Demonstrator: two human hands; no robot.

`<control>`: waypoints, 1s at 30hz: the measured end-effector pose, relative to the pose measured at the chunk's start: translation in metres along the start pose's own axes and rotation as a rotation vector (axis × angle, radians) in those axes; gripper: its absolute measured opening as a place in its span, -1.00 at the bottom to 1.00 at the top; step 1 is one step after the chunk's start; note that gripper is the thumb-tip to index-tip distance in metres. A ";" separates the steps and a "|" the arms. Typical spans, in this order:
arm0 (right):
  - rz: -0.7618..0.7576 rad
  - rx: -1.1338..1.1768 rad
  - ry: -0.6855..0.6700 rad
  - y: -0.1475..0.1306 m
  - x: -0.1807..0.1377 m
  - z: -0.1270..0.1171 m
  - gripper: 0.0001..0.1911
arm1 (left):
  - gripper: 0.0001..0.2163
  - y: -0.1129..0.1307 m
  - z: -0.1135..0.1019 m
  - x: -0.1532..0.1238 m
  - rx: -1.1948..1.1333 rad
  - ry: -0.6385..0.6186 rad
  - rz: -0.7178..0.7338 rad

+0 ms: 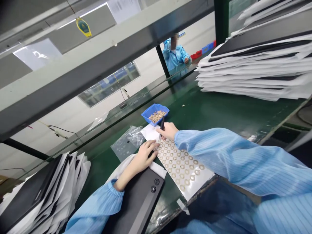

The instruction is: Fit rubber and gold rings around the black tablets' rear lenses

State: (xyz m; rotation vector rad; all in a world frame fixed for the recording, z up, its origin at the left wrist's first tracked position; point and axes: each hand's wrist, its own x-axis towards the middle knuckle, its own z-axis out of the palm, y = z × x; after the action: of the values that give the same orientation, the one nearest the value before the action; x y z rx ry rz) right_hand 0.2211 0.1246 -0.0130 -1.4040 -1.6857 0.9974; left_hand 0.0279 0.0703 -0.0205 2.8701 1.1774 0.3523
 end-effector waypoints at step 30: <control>-0.002 0.598 -0.757 -0.023 -0.066 0.037 -0.74 | -0.70 0.028 -0.021 -0.074 -0.117 0.153 0.009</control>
State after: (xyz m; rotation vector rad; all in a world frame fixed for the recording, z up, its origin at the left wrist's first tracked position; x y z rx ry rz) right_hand 0.1883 0.0522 -0.0122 -0.6515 -1.6406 1.9968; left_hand -0.0085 -0.0032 -0.0116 2.7911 1.1232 0.6292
